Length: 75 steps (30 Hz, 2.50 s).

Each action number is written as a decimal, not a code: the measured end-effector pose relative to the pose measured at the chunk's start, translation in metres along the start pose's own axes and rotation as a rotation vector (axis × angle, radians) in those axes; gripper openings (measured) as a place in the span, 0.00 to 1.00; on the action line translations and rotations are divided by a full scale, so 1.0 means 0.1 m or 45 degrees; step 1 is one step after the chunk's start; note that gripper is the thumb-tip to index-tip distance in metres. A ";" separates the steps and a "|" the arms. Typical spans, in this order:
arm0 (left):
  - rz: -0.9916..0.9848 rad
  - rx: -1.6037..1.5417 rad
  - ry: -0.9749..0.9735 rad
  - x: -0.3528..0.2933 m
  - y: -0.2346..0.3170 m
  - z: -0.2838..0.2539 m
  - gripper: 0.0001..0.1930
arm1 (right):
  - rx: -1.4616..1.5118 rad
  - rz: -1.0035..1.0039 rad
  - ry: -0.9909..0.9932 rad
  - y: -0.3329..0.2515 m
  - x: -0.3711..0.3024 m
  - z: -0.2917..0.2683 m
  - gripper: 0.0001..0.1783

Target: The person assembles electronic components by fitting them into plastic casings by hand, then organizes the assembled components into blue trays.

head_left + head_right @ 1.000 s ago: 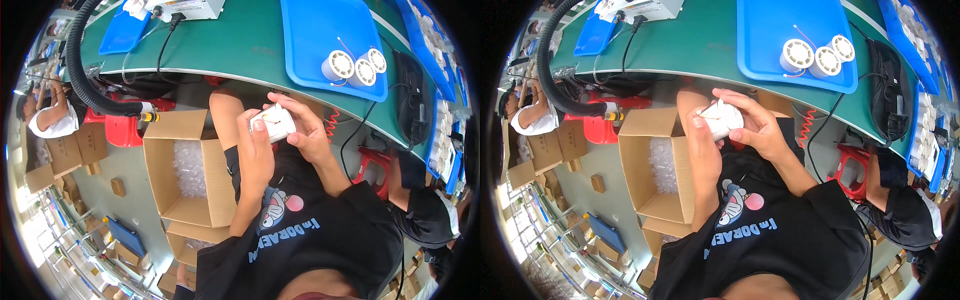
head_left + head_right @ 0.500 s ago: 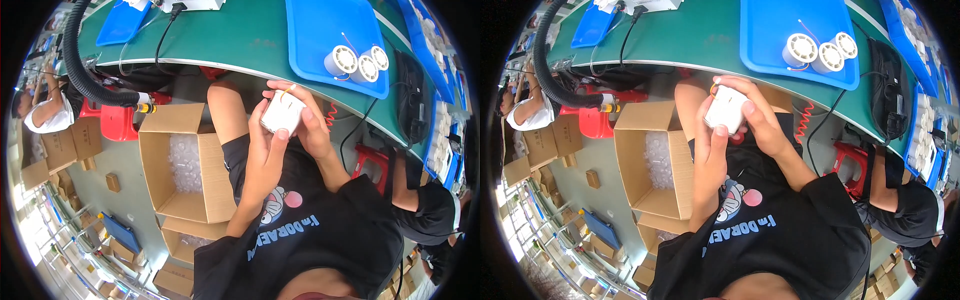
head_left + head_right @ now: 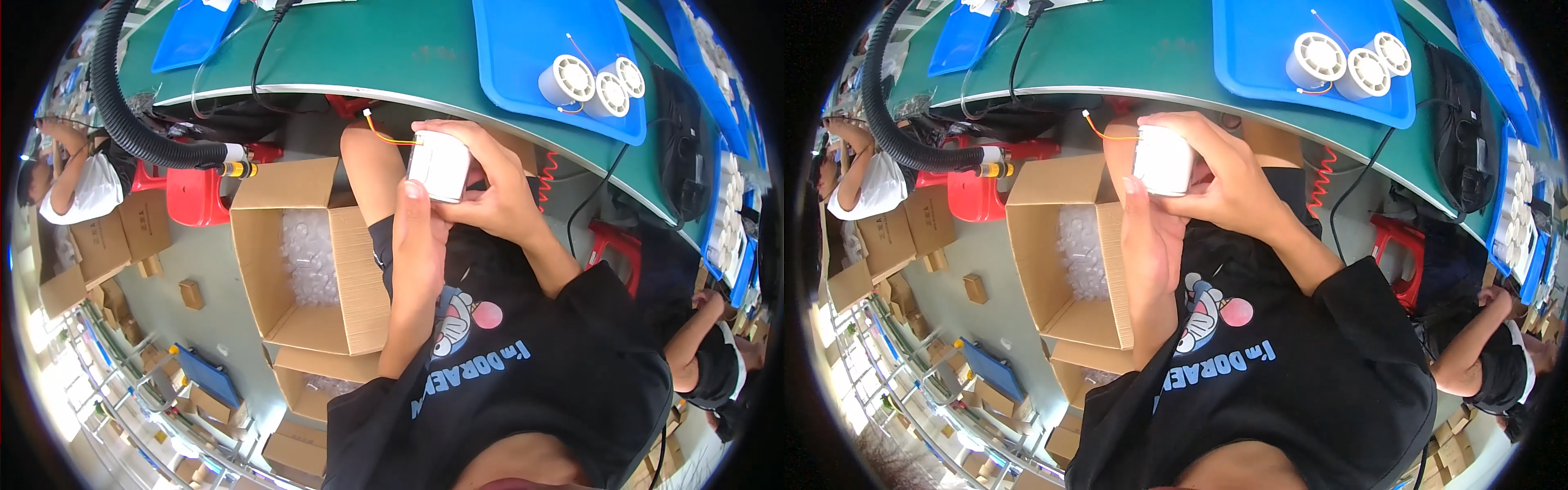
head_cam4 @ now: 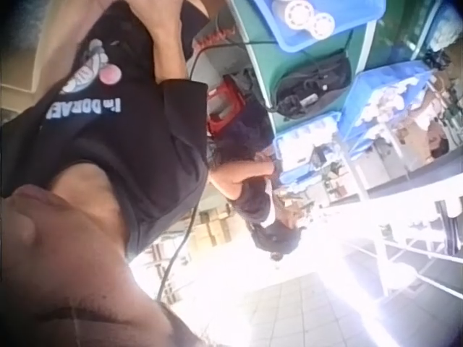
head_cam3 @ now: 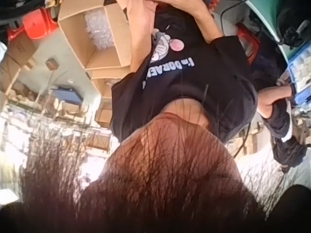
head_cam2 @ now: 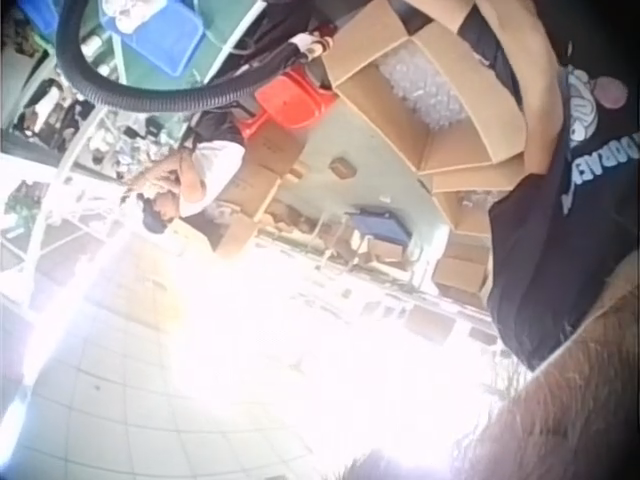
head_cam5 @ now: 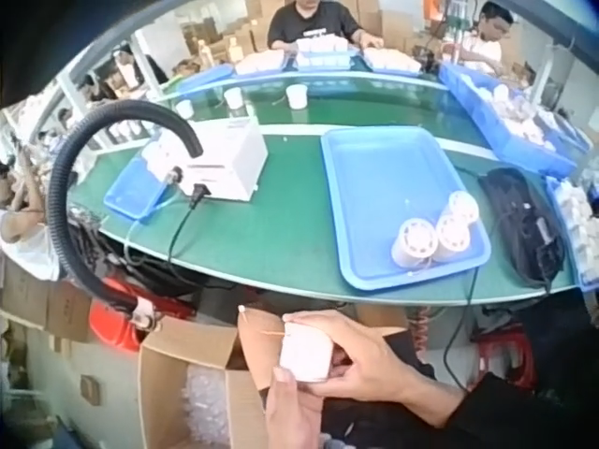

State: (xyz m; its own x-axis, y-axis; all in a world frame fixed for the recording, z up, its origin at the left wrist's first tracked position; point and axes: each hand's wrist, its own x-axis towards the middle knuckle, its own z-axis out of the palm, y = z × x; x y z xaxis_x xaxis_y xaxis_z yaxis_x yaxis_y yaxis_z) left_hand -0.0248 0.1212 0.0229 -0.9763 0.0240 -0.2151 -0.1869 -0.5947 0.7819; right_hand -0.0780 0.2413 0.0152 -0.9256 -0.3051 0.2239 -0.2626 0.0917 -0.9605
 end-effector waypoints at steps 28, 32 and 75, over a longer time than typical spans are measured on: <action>0.166 -0.264 0.410 0.46 0.13 -1.72 0.25 | -0.119 -0.163 -0.247 0.95 0.63 1.55 0.36; 0.134 -0.590 0.354 0.47 0.07 -1.99 0.27 | 0.002 -0.027 -0.305 1.02 0.64 1.77 0.35; -0.211 -0.935 0.685 -0.38 -1.13 -2.96 0.20 | -2.008 0.013 0.017 0.37 3.32 -2.79 0.32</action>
State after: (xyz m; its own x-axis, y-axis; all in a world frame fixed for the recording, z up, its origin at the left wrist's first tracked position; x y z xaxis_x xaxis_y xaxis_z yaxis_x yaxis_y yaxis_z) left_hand 0.0662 -0.0503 -0.2306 -0.7267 -0.1126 -0.6777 -0.0244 -0.9816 0.1893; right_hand -0.4709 0.4081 0.1006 -0.9292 -0.2909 0.2281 -0.2567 0.9518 0.1680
